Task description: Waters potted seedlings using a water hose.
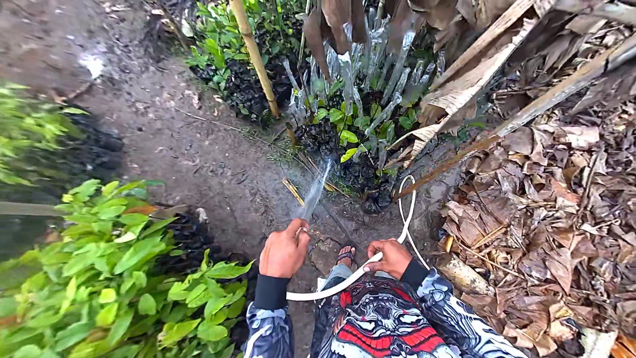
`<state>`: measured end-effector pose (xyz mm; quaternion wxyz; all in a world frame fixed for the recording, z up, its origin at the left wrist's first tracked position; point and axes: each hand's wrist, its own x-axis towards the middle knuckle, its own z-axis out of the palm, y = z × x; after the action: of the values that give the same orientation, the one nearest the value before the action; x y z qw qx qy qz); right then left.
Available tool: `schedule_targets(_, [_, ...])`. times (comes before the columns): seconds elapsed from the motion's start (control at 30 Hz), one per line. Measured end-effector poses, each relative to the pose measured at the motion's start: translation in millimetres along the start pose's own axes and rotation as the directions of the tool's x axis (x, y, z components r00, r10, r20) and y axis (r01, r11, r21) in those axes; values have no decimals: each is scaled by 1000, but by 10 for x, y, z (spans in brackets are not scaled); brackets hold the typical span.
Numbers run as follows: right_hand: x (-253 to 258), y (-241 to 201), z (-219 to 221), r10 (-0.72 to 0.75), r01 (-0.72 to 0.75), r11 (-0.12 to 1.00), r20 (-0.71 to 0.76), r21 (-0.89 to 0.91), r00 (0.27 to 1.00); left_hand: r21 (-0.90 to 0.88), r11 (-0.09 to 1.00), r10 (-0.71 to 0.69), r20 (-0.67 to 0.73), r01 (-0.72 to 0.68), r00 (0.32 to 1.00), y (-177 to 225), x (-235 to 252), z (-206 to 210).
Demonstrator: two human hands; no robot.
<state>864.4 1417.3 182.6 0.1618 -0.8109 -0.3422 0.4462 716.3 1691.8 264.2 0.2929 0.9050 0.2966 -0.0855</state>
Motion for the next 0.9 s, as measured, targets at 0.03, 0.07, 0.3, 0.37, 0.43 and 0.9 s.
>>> schedule_targets(0.03, [13,-16,-13,4,-4,1000,-2,-1,1000,-8,1000,-11,-33,11,999,-13,7,-13])
schedule_targets(0.07, [22,-35,-32,14,-14,1000,-2,0,1000,-16,1000,-25,-63,24,998,-23,13,-21])
schedule_targets(0.3, [117,-78,-139,2,-2,1000,7,-18,1000,-44,999,-32,-115,27,993,-43,55,-39])
schedule_targets(0.37, [139,-63,-179,-2,2,1000,15,-19,1000,-58,997,-65,-185,55,981,-65,58,-41])
schedule_targets(0.43, [167,-48,-243,2,-1,1000,24,-29,1000,-69,995,-79,-168,68,983,-38,62,-47])
schedule_targets(0.9, [141,21,-237,9,-7,999,54,-45,999,-74,997,-21,-158,9,987,9,25,32])
